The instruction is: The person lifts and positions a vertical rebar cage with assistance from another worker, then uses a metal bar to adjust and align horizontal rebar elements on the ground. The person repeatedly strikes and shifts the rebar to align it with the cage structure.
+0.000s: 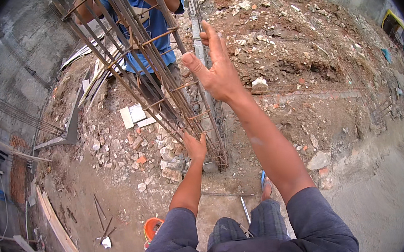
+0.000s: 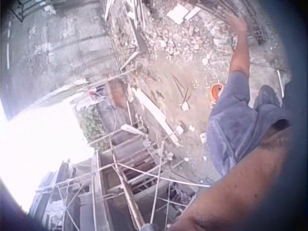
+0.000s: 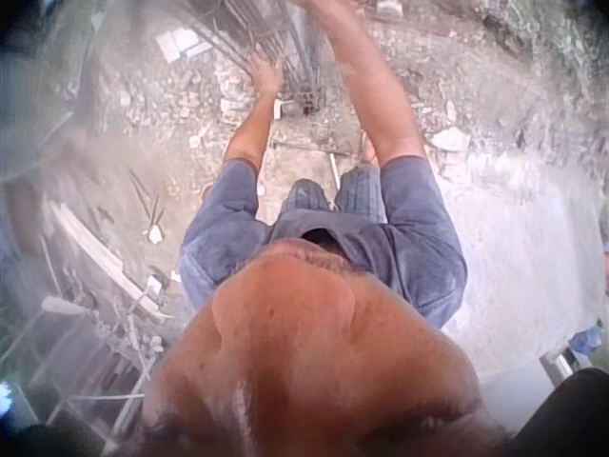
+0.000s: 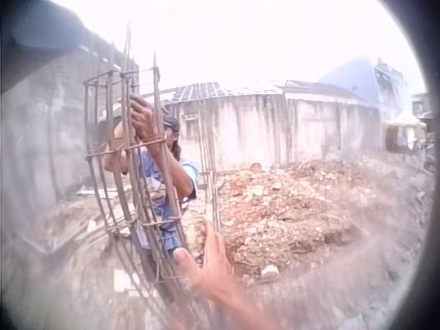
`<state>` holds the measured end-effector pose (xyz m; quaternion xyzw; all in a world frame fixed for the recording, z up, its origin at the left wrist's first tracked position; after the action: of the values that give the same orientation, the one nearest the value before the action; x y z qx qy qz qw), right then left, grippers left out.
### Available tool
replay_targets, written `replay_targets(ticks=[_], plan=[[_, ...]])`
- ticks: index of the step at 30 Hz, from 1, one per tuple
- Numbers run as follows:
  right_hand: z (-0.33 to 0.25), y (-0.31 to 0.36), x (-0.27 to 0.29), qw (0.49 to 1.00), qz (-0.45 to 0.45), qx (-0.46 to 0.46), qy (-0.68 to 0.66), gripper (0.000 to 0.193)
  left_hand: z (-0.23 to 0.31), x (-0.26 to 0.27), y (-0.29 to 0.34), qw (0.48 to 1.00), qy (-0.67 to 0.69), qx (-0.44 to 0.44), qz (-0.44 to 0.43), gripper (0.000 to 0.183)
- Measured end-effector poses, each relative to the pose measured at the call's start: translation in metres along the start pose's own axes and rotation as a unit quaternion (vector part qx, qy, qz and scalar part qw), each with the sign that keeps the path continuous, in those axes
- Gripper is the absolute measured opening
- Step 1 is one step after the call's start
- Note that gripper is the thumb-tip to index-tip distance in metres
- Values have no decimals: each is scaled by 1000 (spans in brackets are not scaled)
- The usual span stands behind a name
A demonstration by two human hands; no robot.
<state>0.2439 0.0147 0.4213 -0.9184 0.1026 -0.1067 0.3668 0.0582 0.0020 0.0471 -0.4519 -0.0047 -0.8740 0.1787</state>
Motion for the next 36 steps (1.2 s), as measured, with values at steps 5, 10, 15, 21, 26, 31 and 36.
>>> replay_targets(ticks=[5, 10, 15, 21, 26, 31, 36], plan=[[-6, -24, -12, 988, -82, -128, -31, 105, 29, 73, 43, 964, 242, 47, -95, 69], [26, -48, -2, 991, -81, -82, -61, 94, 73, 222, -31, 894, 427, -53, 126, 56], [-5, -109, 9, 975, -34, -12, -219, 76, 162, 351, -104, 868, 419, -220, 152, 77], [-59, -168, 13, 968, -11, 94, -233, 66, 220, 390, -154, 873, 398, -272, 72, 110], [-71, -200, -2, 981, 5, 101, -164, 69, 233, 410, -184, 831, 491, -243, -92, 110], [-50, -195, -13, 936, -25, -95, -339, 62, 233, 399, -210, 797, 509, -273, -174, 93], [-33, -185, -16, 962, -30, -87, -256, 79, 245, 393, -224, 851, 389, -323, -141, 70]])
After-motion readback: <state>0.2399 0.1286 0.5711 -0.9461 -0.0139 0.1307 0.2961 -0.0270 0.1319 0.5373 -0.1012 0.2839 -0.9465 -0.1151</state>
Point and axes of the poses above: each hand's wrist, its own y-axis away from the middle knuckle, its own x-axis out of the back of the hand, z = x × y, the point moved 1 cm from there along -y, towards the middle knuckle, and after that the axes turned 2 degrees about x, right-handed, at the moved point
